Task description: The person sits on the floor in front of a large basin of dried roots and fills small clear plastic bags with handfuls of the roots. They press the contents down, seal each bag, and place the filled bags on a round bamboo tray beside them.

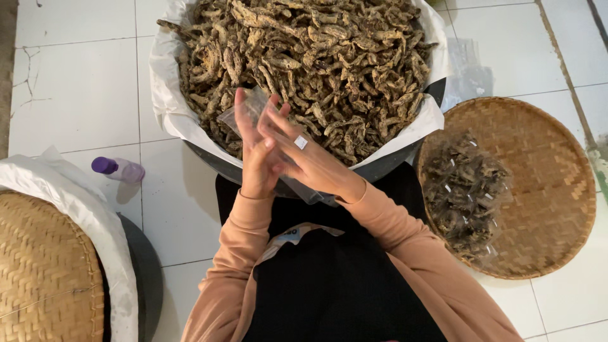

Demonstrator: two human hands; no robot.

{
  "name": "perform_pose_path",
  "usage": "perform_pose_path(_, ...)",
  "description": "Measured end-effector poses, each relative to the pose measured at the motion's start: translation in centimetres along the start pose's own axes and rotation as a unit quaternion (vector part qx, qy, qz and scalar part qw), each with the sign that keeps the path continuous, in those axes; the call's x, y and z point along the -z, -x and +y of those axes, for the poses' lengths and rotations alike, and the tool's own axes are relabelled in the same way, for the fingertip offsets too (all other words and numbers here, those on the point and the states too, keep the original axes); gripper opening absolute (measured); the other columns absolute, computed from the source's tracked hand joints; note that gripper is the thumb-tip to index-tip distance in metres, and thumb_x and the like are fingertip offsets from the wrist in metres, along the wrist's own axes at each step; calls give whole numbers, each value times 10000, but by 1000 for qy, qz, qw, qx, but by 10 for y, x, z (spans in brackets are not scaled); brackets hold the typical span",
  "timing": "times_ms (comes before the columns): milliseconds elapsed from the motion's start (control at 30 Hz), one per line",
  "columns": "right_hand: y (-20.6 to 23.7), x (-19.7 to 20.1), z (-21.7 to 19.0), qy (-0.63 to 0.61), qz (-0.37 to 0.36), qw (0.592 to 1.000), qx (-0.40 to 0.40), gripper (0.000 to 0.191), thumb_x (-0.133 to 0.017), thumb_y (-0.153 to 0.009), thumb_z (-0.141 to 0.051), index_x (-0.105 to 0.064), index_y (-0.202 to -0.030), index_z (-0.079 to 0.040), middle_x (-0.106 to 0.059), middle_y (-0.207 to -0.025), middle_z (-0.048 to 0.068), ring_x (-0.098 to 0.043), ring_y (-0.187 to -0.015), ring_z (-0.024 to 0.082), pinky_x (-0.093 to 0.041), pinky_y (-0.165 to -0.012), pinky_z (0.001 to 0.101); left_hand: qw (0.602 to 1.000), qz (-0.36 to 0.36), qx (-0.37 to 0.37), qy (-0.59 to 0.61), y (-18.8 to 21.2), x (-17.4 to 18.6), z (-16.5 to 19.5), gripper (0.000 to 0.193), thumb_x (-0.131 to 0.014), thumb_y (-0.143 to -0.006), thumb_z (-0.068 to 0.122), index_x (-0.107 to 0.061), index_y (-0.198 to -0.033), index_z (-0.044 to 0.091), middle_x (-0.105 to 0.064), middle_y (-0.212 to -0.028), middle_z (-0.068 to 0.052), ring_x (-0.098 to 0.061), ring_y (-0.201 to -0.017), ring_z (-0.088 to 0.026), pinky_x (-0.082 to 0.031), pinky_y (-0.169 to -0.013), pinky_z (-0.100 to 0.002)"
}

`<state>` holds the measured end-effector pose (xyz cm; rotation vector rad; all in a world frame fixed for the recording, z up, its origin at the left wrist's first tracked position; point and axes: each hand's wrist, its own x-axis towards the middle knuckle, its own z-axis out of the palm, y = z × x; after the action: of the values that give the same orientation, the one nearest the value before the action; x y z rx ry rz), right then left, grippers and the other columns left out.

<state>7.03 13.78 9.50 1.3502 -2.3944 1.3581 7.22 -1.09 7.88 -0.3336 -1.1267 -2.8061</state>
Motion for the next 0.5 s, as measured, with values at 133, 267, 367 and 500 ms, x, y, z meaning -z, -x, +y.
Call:
perform_pose_path(133, -15, 34, 18, 46, -88, 990, 104, 676, -743, -951, -204, -449, -1558, -157, -316, -1669, 170, -262, -1563, 404, -345, -1268, 538, 990, 103, -51, 85, -22, 23, -2, 876, -839, -857, 347, -296, -1539, 261, -462, -1401, -177, -528, -1222, -305, -497, -1058, -577)
perform_pose_path(267, -44, 105, 56, -61, -72, 995, -29, 500, -751, -988, -177, -577, -1455, -139, -638, -1453, 78, -668, -1310, 244, -566, -1071, 378, 941, 258, -48, 214, -33, 65, -1, 562, -762, -920, 423, -457, -1313, 162, -555, -1238, -116, -574, -1118, -284, -514, -1042, -591)
perform_pose_path(367, -78, 146, 94, 237, 42, 963, -124, 909, -918, -850, -231, -402, -1591, -125, -405, -1612, 207, -369, -1479, 396, -348, -1223, 556, 932, 235, -20, 274, -28, 80, -13, 596, -702, -883, 517, -484, -1297, 148, -567, -1263, -108, -567, -1123, -292, -494, -1082, -616)
perform_pose_path(500, -118, 159, 121, 291, -33, 921, -255, 1151, -977, -680, -228, -282, -1593, -315, -214, -1619, 259, -174, -1486, 472, -253, -1173, 577, 917, 247, 86, 301, -23, 75, -39, 749, -612, -910, 611, -454, -1384, 53, -485, -1355, -200, -559, -1193, -374, -444, -1093, -658)
